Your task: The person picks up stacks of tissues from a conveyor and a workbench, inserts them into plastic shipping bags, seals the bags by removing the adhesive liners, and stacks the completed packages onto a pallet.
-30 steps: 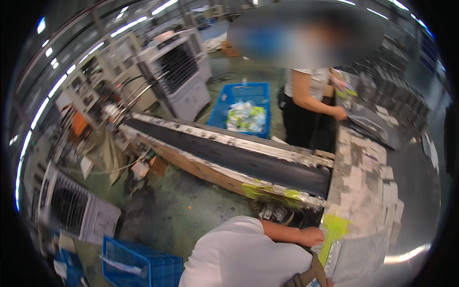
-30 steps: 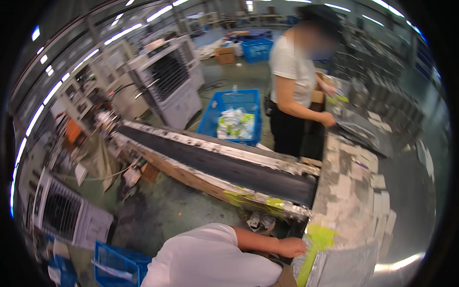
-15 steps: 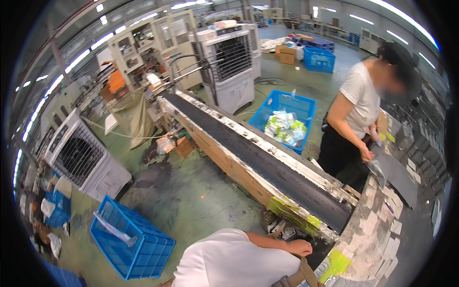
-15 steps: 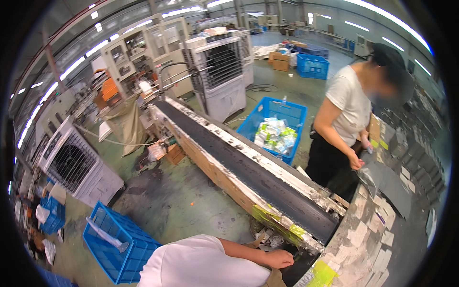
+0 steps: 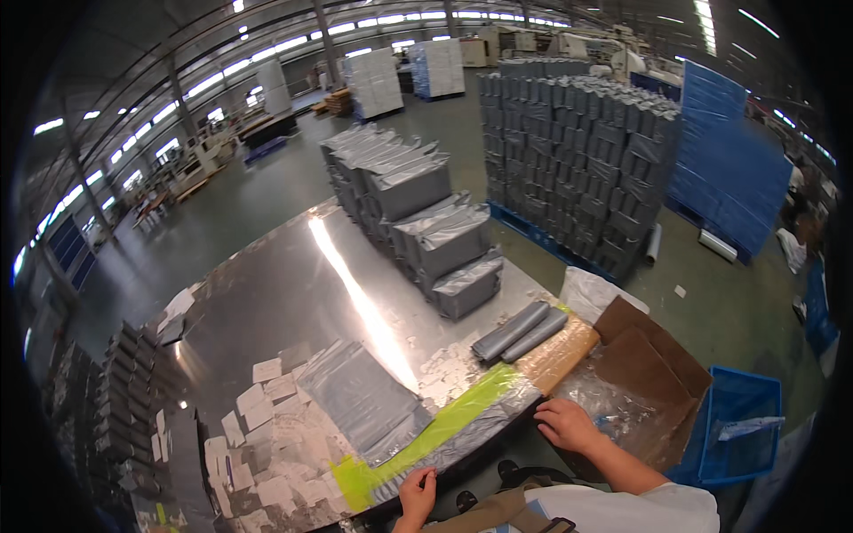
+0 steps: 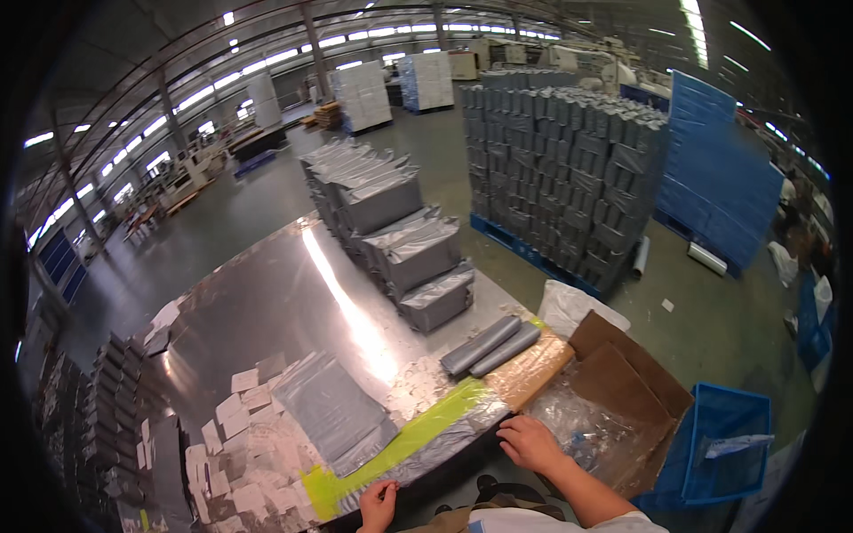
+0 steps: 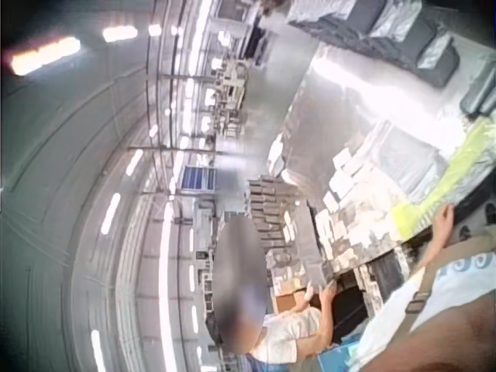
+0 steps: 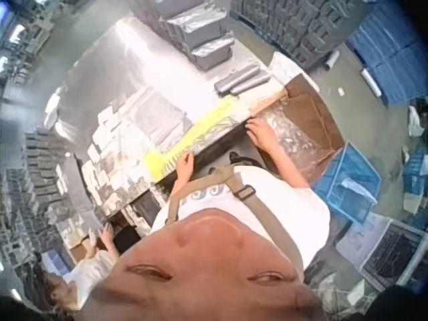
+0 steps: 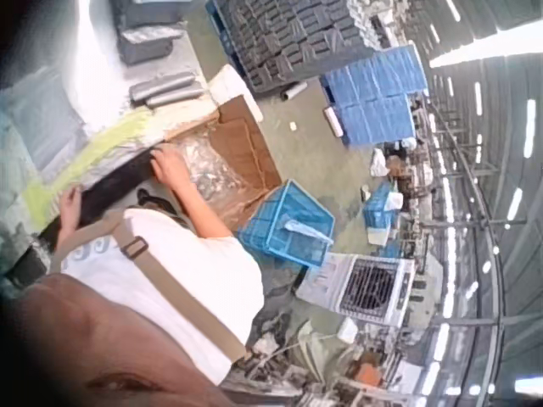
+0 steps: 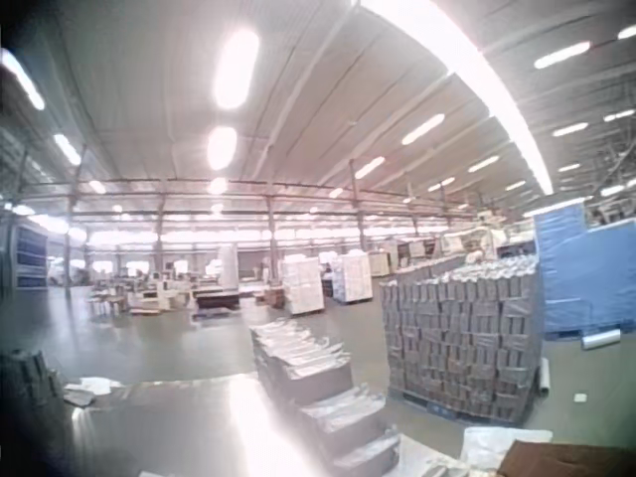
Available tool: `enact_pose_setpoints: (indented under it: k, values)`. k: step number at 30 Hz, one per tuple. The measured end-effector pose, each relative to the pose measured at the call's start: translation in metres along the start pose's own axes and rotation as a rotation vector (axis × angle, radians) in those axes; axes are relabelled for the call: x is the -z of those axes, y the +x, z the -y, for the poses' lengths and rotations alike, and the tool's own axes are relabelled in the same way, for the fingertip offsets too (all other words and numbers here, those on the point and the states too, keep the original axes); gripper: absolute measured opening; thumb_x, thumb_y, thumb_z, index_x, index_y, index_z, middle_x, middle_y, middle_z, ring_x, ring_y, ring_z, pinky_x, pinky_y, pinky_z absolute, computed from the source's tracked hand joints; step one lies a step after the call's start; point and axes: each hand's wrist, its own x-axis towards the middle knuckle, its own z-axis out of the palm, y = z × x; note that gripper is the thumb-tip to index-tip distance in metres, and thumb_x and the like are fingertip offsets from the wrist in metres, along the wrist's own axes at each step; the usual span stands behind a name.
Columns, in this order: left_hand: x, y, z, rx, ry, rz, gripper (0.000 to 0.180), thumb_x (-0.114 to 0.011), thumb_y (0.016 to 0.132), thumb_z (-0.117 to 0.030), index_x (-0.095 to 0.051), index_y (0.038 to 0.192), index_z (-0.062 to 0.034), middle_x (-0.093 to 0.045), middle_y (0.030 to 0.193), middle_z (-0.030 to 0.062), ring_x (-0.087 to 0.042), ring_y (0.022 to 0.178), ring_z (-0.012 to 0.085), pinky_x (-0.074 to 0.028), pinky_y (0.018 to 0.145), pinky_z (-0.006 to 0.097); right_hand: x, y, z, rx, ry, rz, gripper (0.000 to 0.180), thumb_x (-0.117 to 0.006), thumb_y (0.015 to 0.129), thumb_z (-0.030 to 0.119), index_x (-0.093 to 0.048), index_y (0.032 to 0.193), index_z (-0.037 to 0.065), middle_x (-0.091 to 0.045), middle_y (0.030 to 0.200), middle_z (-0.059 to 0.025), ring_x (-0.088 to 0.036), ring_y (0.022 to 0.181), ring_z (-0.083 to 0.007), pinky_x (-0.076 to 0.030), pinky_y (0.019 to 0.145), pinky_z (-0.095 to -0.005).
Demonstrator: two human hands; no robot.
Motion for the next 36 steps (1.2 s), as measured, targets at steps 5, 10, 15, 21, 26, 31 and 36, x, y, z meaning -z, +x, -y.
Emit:
enact_pose_setpoints:
  k: [5,10,15,21,26,31,36]
  values:
    - [-0.082,-0.011,-0.074,-0.154,-0.106,0.221,0.012,-0.064,0.088,-0.007,-0.072,0.096,-0.0028,-0.071,0.088,0.0111,-0.069,0.081,0.0231,-0.053,0.072,0.030,0.114,-0.130,-0.020,-0.368,-0.235,-0.426,0.032,-0.073,0.069,0.005,-0.065,0.100,0.005,-0.059,0.113,-0.0146,-0.058,0.103,-0.0360,-0.048,0.089,-0.0426]
    - [-0.162,-0.050,-0.161,-0.352,-0.176,0.388,0.010,-0.065,0.086,-0.005,-0.071,0.095,-0.0024,-0.070,0.089,0.0114,-0.069,0.084,0.0238,-0.054,0.075,0.030,0.175,-0.215,-0.038,-0.502,-0.184,-0.691,0.035,-0.071,0.071,0.002,-0.064,0.105,0.003,-0.058,0.119,-0.0177,-0.058,0.108,-0.0358,-0.048,0.091,-0.0421]
    - [-0.245,-0.040,-0.200,-0.382,-0.124,0.246,0.009,-0.061,0.088,-0.002,-0.069,0.091,-0.0006,-0.070,0.088,0.0117,-0.068,0.081,0.0217,-0.053,0.075,0.031,0.214,-0.269,-0.051,-0.337,0.585,-0.773,0.015,-0.062,0.083,-0.006,-0.066,0.097,-0.002,-0.065,0.104,-0.0147,-0.068,0.076,-0.0193,-0.055,0.068,-0.0282]
    - [-0.309,-0.024,-0.281,-0.362,-0.136,0.011,0.010,-0.058,0.093,-0.003,-0.068,0.095,0.0008,-0.066,0.087,0.0074,-0.063,0.084,0.0160,-0.049,0.079,0.028,0.289,-0.362,-0.133,-0.329,0.301,-0.344,0.011,-0.069,0.079,0.000,-0.070,0.089,0.005,-0.070,0.090,-0.0093,-0.068,0.075,-0.0237,-0.054,0.063,-0.0308]
    - [-0.331,0.021,-0.351,-0.527,0.085,-0.090,0.011,-0.059,0.093,-0.004,-0.067,0.097,0.0003,-0.068,0.090,0.0078,-0.064,0.085,0.0169,-0.049,0.079,0.028,0.315,-0.368,-0.261,-0.298,0.333,-0.231,0.011,-0.069,0.080,0.003,-0.069,0.091,0.005,-0.070,0.092,-0.0099,-0.068,0.077,-0.0258,-0.054,0.066,-0.0322]
    - [-0.401,0.099,-0.429,-0.626,-0.013,-0.171,0.011,-0.060,0.092,-0.003,-0.068,0.099,-0.0009,-0.068,0.090,0.0063,-0.064,0.082,0.0137,-0.050,0.074,0.026,0.311,-0.363,-0.459,-0.562,0.237,-0.107,0.022,-0.068,0.083,0.013,-0.067,0.103,0.003,-0.067,0.097,-0.0151,-0.066,0.086,-0.0309,-0.053,0.075,-0.0380]
    - [-0.558,0.154,-0.470,-0.715,0.009,0.005,0.013,-0.062,0.089,-0.003,-0.070,0.100,-0.0009,-0.069,0.094,0.0096,-0.066,0.085,0.0196,-0.052,0.076,0.030,0.293,-0.660,-0.658,-1.084,-0.001,-0.143,0.026,-0.067,0.080,0.022,-0.067,0.096,0.001,-0.065,0.082,-0.0158,-0.063,0.075,-0.0300,-0.052,0.071,-0.0392]
